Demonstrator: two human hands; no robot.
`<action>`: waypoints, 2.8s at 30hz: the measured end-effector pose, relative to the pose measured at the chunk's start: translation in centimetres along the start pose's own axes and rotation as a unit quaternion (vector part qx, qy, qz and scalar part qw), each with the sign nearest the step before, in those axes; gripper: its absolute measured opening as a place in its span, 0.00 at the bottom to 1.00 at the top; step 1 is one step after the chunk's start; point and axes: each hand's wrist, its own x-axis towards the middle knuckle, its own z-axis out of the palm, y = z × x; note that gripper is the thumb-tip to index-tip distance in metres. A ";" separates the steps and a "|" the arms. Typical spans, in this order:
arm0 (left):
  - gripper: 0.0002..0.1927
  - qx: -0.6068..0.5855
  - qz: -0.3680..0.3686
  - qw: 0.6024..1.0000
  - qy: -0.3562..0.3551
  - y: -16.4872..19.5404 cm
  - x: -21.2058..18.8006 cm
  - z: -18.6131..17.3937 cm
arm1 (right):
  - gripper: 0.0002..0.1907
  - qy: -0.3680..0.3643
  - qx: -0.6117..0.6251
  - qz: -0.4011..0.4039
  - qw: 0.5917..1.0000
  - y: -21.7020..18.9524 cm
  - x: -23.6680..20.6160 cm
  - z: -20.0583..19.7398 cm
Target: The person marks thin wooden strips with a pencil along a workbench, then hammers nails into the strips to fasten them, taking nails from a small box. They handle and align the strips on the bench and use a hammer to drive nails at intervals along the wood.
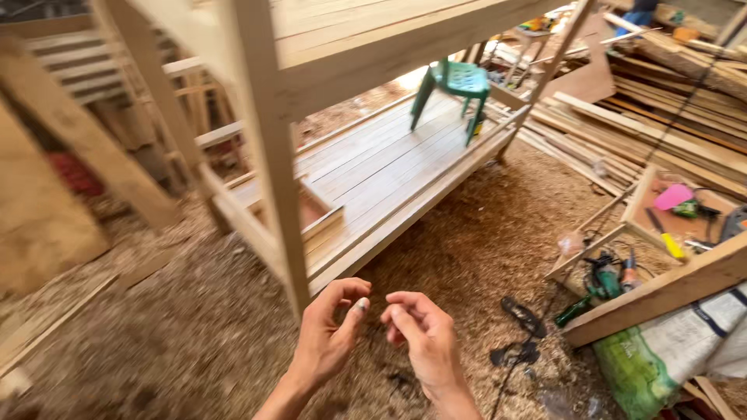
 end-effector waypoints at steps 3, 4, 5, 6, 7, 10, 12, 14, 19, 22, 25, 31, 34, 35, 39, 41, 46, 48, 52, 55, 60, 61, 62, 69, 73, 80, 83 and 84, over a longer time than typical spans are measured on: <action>0.08 -0.005 0.016 1.000 -0.024 -0.9 6.2 7.1 | 0.12 0.040 -0.008 0.016 0.999 -2.9 4.9 -6.4; 0.08 -0.013 0.006 0.999 -0.034 -1.2 8.0 9.4 | 0.12 0.055 -0.019 0.032 0.998 -3.8 6.6 -8.6; 0.08 -0.020 -0.001 0.999 -0.046 -1.4 10.0 11.5 | 0.13 0.066 -0.011 0.028 0.997 -4.6 8.4 -10.5; 0.08 -0.026 -0.008 0.998 -0.058 -1.9 12.1 13.5 | 0.13 0.077 -0.003 0.026 0.997 -5.1 10.2 -12.3; 0.08 -0.023 -0.023 0.997 -0.070 -2.4 13.9 15.4 | 0.13 0.088 0.004 0.028 0.996 -5.4 11.6 -14.1; 0.09 -0.025 -0.072 0.992 -0.104 -4.9 19.5 20.3 | 0.13 0.111 -0.021 0.008 0.994 -4.7 16.4 -19.1; 0.09 -0.042 -0.100 0.987 -0.121 -7.2 23.6 22.9 | 0.13 0.135 -0.009 0.018 0.991 -3.4 20.4 -22.3; 0.09 -0.066 -0.074 0.988 -0.115 -9.9 28.8 25.8 | 0.13 0.140 -0.006 0.013 0.990 -2.3 25.9 -26.1; 0.08 -0.077 -0.040 0.991 -0.101 -15.3 45.4 33.3 | 0.13 0.151 -0.059 -0.024 0.986 -2.3 41.9 -34.7; 0.09 -0.072 -0.055 0.990 -0.108 -16.5 54.6 38.6 | 0.13 0.162 -0.058 0.008 0.985 -4.5 51.3 -38.5; 0.09 -0.074 -0.064 0.987 -0.131 -16.6 63.6 43.0 | 0.13 0.154 -0.101 -0.006 0.983 -7.9 58.6 -41.5; 0.07 -0.055 0.077 0.991 -0.094 -16.6 76.4 51.2 | 0.12 0.162 -0.051 -0.064 0.983 -14.1 72.0 -47.3; 0.09 -0.016 0.201 0.977 -0.066 -16.9 83.6 55.5 | 0.12 0.135 -0.072 -0.115 0.982 -16.9 80.9 -50.8; 0.10 0.008 0.202 0.977 -0.063 -17.0 85.7 56.5 | 0.12 0.120 -0.108 -0.125 0.979 -17.6 83.9 -52.0; 0.13 0.071 0.325 0.943 -0.007 -16.2 94.6 62.0 | 0.11 0.050 -0.144 -0.208 0.966 -21.5 95.3 -56.8; 0.15 0.101 0.324 0.940 0.018 -14.2 99.8 65.1 | 0.11 0.014 -0.105 -0.261 0.959 -25.0 101.5 -58.8; 0.19 0.246 0.338 0.903 0.097 -10.6 112.3 69.5 | 0.09 -0.017 -0.151 -0.353 0.923 -33.7 115.3 -62.1; 0.17 0.295 0.273 0.905 0.140 -11.1 116.2 70.3 | 0.10 0.008 -0.209 -0.367 0.906 -35.7 120.3 -62.3; 0.24 0.393 0.193 0.870 0.225 -13.6 119.7 70.8 | 0.26 0.093 -0.364 -0.604 0.703 -38.1 128.5 -60.8; 0.29 0.478 0.215 0.807 0.274 -14.3 120.3 70.6 | 0.34 0.087 -0.511 -0.591 0.618 -40.3 132.8 -59.7; 0.28 0.345 0.017 0.912 0.220 -13.4 120.1 70.5 | 0.21 -0.073 -0.512 -0.472 0.714 -41.1 135.6 -60.0; 0.30 0.328 0.023 0.916 0.228 -13.1 120.0 70.2 | 0.17 -0.072 -0.472 -0.543 0.691 -40.4 134.9 -60.1; 0.32 0.312 0.028 0.920 0.235 -12.9 119.9 70.2 | 0.14 -0.073 -0.428 -0.608 0.665 -39.3 133.9 -60.4; 0.53 0.246 0.270 0.911 0.191 -11.2 115.7 67.6 | 0.07 -0.043 -0.340 -0.685 0.643 -37.8 123.0 -59.9; 0.56 0.270 0.306 0.889 0.206 -9.8 108.2 64.5 | 0.11 -0.117 -0.308 -0.689 0.646 -37.8 115.5 -57.8; 0.41 0.312 0.302 0.836 0.335 -5.9 90.5 54.7 | 0.24 -0.348 -0.228 -0.750 0.514 -36.5 102.8 -47.8; 0.39 0.293 0.303 0.835 0.355 -4.8 81.3 50.2 | 0.21 -0.360 -0.164 -0.745 0.537 -33.7 94.2 -41.6; 0.38 0.281 0.305 0.838 0.356 -4.2 78.4 48.4 | 0.20 -0.380 -0.150 -0.733 0.544 -33.1 91.2 -39.6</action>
